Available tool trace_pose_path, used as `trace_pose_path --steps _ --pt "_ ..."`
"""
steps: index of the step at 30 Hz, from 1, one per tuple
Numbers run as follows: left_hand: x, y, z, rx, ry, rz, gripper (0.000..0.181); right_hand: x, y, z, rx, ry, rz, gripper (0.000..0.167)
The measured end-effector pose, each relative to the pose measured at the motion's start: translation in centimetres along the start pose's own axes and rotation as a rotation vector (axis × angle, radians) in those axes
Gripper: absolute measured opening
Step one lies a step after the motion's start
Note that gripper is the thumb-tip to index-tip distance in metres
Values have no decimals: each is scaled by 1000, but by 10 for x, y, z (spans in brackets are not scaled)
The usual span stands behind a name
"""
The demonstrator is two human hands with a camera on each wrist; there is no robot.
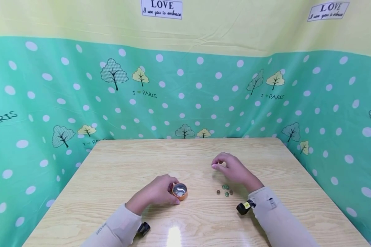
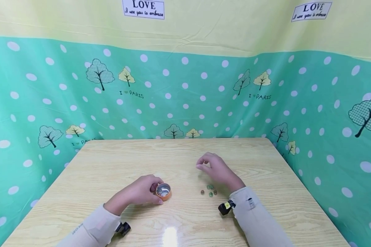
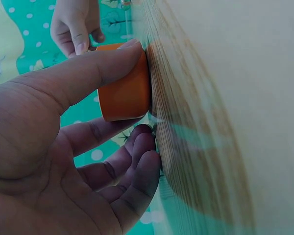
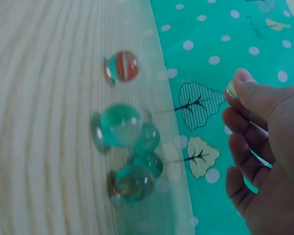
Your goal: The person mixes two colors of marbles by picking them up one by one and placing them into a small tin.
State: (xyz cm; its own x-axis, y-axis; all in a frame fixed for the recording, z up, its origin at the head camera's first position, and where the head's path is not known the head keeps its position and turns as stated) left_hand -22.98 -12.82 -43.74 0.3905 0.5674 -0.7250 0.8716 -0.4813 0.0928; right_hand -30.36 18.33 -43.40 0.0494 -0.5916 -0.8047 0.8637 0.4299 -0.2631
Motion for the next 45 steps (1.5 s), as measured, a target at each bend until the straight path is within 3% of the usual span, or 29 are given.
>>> trace_pose_path --steps 13,27,40,45 --pt "0 -1 2 15 11 4 46 8 -1 24 -31 63 -49 10" --pt "1 -1 1 21 -4 3 47 15 3 50 -31 75 -88 3" --pt "0 -2 2 16 -1 2 49 23 6 72 -80 54 -117 3" --pt "0 -2 2 24 -2 3 46 27 7 77 -59 51 -146 8"
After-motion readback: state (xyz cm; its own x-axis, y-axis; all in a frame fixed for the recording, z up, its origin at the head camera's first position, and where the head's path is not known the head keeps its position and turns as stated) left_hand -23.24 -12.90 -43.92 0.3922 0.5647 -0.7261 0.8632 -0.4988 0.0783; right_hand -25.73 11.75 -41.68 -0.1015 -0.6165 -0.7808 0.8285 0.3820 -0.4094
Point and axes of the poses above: each hand's wrist, its own y-axis away from the middle knuckle, its own x-axis out of the palm, z = x × y, the point moved 2 cm from there along -y, towards the middle knuckle, and after that the axes turned 5 degrees about y, right-handed, at the moved point
